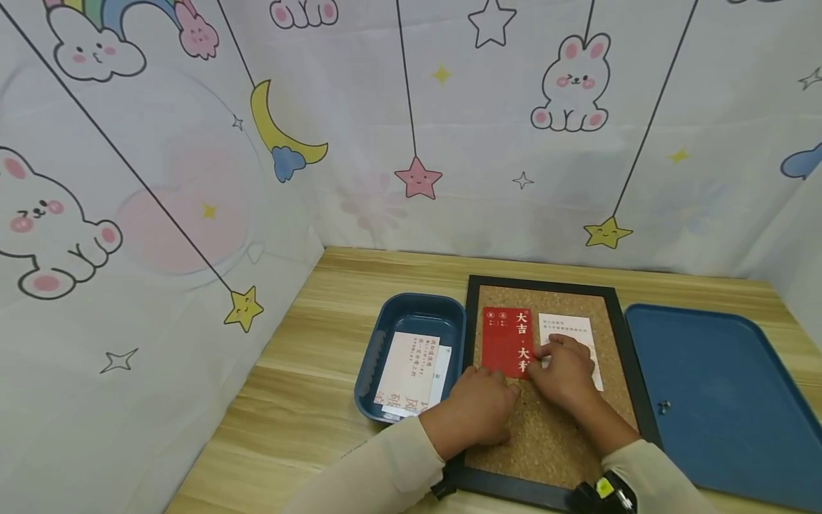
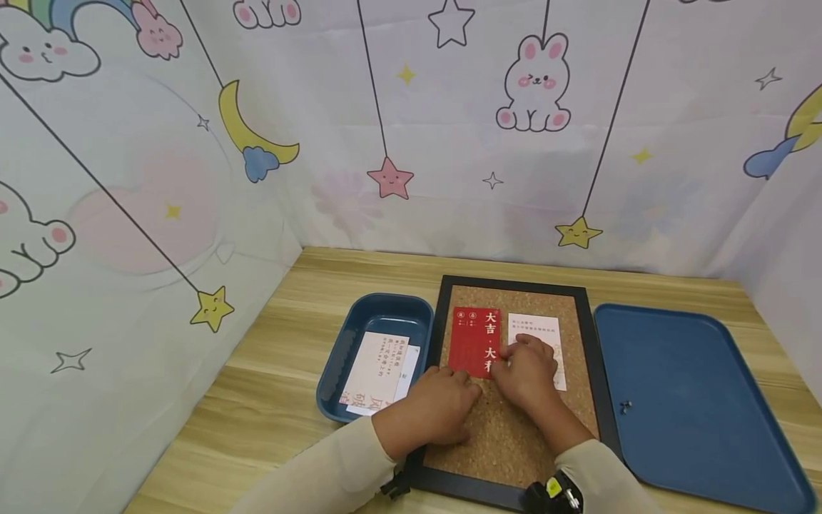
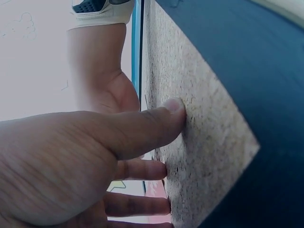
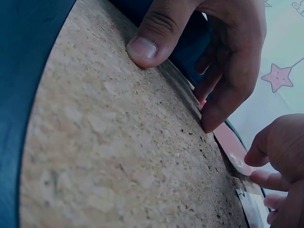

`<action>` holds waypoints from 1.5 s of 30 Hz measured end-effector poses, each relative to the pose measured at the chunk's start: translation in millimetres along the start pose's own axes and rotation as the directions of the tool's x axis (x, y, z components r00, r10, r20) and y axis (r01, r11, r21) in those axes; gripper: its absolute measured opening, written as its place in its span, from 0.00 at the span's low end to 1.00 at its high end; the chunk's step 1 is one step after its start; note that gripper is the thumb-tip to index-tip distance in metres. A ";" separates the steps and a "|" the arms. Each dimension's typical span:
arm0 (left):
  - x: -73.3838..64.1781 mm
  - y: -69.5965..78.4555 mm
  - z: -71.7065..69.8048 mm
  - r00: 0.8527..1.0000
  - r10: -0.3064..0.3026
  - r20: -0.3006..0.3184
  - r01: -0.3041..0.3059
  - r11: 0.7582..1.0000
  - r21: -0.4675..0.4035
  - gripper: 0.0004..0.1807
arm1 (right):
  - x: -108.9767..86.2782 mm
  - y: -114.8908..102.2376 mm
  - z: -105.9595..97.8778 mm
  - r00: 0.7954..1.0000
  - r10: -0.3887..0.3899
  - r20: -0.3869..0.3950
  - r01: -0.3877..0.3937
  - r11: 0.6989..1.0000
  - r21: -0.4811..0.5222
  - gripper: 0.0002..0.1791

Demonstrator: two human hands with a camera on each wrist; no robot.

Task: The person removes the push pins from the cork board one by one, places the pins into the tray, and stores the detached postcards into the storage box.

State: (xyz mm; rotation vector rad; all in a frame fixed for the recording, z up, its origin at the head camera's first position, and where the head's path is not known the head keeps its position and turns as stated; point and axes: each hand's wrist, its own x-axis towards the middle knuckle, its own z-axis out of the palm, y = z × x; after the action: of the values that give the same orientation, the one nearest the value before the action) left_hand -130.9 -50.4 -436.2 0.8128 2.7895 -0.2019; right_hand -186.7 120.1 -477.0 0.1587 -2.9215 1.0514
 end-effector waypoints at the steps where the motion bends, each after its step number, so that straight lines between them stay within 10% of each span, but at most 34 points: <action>1: 0.0 0.0 0.1 1.000 -0.002 0.002 0.002 1.000 -0.001 0.33 | 0.2 -0.4 -0.4 1.000 0.002 -0.006 -0.002 1.000 0.010 0.14; 35: -5.4 -1.0 1.6 0.999 -0.024 -0.035 0.025 1.000 0.007 0.29 | -5.8 7.8 -14.5 0.979 0.097 0.181 -0.135 0.968 0.211 0.18; 45: -10.4 -7.8 -6.8 0.988 0.003 -0.156 -0.006 1.000 -0.022 0.25 | -4.4 9.8 -21.5 0.967 0.155 0.203 -0.213 0.928 0.305 0.20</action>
State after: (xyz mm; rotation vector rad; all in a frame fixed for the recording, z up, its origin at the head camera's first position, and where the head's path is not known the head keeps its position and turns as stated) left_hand -127.8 -61.0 -426.4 0.8646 2.9287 -0.1098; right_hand -183.5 141.7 -466.9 -0.0203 -2.9344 1.6270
